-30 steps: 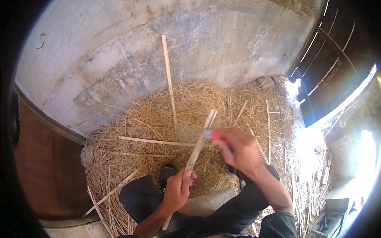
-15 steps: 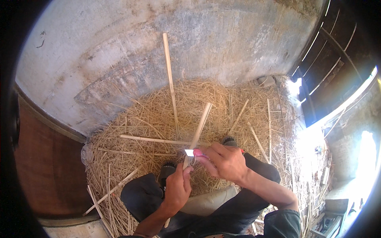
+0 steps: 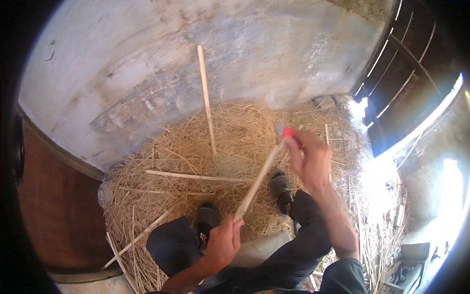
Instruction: The person sits on a bed of straw and uses a red utility knife to shave thin strips from long bamboo sticks. They hold the sticks in their left hand and carefully scrape the surface with the knife in their right hand, creating fine shavings that fall onto the straw below.
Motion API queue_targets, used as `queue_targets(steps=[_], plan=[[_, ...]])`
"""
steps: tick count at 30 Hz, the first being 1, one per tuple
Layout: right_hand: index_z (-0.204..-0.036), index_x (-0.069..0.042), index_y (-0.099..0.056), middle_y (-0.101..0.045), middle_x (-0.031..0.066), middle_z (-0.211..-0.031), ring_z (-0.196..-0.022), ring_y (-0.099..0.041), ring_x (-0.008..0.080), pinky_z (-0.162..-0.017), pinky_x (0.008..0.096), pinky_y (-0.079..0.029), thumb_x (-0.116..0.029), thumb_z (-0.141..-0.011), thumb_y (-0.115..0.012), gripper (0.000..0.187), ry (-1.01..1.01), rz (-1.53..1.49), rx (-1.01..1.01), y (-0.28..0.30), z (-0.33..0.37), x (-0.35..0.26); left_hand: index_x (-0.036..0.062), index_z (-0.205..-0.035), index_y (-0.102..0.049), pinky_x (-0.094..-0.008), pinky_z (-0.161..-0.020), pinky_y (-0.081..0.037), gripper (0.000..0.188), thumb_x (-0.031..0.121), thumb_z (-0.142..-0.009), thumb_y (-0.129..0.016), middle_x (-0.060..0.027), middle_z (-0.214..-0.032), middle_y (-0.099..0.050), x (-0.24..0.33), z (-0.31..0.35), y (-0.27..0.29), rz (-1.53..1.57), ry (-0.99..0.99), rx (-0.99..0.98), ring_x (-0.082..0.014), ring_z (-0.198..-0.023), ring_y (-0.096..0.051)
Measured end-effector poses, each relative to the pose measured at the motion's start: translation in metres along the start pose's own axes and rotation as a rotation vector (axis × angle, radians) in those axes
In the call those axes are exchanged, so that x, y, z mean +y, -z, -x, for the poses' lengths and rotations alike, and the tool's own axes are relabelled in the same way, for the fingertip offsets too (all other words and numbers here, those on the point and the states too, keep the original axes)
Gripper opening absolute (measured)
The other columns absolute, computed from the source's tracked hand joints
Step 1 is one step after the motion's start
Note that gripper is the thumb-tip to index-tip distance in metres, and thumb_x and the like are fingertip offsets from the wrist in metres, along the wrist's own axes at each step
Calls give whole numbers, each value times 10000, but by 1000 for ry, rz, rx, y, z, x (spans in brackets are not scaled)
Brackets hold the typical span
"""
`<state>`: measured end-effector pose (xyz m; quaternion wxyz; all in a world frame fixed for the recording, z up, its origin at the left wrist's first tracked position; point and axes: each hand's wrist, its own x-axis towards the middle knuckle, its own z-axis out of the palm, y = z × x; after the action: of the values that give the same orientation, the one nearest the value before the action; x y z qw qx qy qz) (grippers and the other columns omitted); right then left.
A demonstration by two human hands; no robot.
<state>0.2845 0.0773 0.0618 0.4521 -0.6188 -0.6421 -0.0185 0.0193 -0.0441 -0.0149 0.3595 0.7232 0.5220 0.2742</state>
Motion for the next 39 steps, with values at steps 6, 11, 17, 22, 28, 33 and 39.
queue_targets(steps=[6, 11, 17, 22, 28, 33, 39], plan=[[-1400, -54, -681, -775, 177, -956, -892, -772, 324, -781, 442, -604, -184, -918, -828, 521, -166, 93, -292, -7, 1, 66, -22, -1226, -648, -438, -606, -546, 251, 189, -1147, -538, -183, -776, -700, -12, -13, 8, 235, -41, -91, -335, -648, -722], [-1638, -113, -339, -783, 221, -1042, -1067, -744, 419, -977, 535, -574, -140, -843, -868, 955, -216, 368, -1009, -26, 28, 101, 14, -1330, -607, -324, -499, -439, 314, 255, -1184, -467, -11, -695, -508, -8, -31, 27, 550, 128, -136, -101, -541, -482], [-1524, -75, -469, -742, 242, -1090, -1089, -719, 440, -954, 545, -565, -115, -884, -802, 722, -154, 402, -923, -33, 28, 109, 52, -1288, -568, -258, -453, -399, 377, 372, -1192, -396, 22, -727, -441, 7, -39, 43, 849, 374, -308, -69, -522, -414], [-1278, -47, -667, -736, 206, -1197, -1127, -701, 436, -965, 531, -557, -85, -960, -680, 321, -102, 198, -761, -22, 15, 75, 67, -1122, -549, -268, -442, -435, 459, 487, -1186, -375, 22, -718, -435, 8, -42, 43, 932, 360, -356, -77, -513, -429], [-1300, -37, -688, -707, 195, -1149, -1099, -680, 420, -949, 507, -550, -154, -987, -716, 335, 45, 54, -716, -23, 18, 70, 81, -983, -557, -271, -427, -425, 567, 586, -1170, -380, 39, -649, -392, 2, -44, 41, 926, 354, -388, -74, -497, -431], [-1237, -6, -702, -700, 203, -1092, -998, -699, 387, -884, 473, -552, -235, -1027, -729, 312, 65, -84, -617, -26, 15, 58, 92, -909, -559, -265, -420, -404, 608, 624, -1153, -393, 51, -603, -375, 4, -47, 43, 965, 403, -398, -72, -475, -410], [-1238, -13, -710, -712, 188, -980, -870, -712, 315, -789, 425, -558, -276, -1042, -731, 329, -105, -226, -582, -18, 9, 28, 89, -905, -570, -254, -422, -334, 582, 588, -1156, -406, 50, -595, -395, 4, -47, 41, 977, 448, -393, -65, -463, -389]])
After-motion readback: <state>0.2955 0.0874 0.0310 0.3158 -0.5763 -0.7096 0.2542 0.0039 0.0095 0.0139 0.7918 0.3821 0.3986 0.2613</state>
